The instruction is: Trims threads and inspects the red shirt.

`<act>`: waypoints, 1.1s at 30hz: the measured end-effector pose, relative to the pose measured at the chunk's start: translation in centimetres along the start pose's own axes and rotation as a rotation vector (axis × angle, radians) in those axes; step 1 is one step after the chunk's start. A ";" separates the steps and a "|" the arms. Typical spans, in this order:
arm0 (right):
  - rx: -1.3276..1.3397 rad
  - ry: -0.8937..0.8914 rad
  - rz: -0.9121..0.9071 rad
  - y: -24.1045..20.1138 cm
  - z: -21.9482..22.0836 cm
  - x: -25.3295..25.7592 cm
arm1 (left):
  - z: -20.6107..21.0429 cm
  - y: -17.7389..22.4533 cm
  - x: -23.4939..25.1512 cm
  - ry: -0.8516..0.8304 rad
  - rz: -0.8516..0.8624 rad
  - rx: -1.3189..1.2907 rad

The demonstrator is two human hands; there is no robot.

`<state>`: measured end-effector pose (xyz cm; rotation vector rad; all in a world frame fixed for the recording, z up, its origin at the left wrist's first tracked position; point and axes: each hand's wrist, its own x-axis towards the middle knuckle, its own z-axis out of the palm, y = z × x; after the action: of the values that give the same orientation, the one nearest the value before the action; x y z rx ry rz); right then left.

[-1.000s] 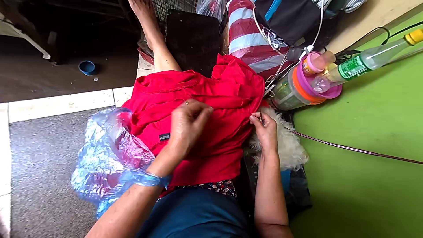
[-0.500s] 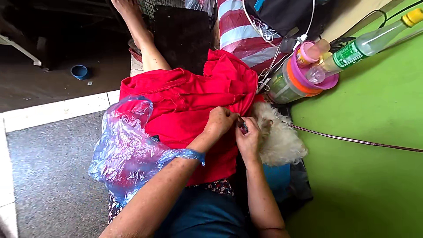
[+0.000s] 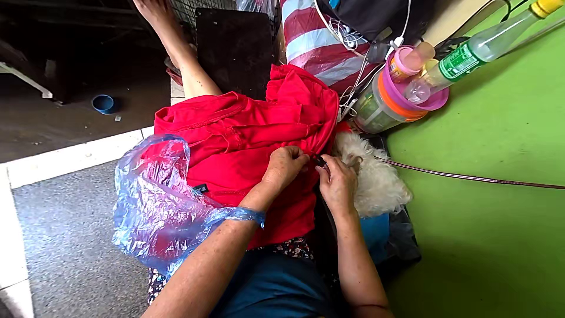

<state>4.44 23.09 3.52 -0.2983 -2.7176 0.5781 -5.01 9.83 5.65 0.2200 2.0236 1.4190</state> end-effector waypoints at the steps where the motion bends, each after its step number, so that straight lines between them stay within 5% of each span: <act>1: -0.008 -0.008 -0.004 -0.3 0.1 0.1 | 0.0 0.0 -0.1 -0.001 0.004 0.001; 27: 0.027 -0.098 0.072 -1.4 0.4 1.2 | 0.0 0.5 -0.5 -0.002 0.036 0.052; 33: 0.220 -0.010 0.285 -0.4 -0.3 2.0 | -1.7 1.2 -3.6 -0.092 0.113 0.211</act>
<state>2.64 23.42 4.53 -0.6301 -2.6067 0.9501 -3.45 7.26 8.53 0.4881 2.1115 1.2358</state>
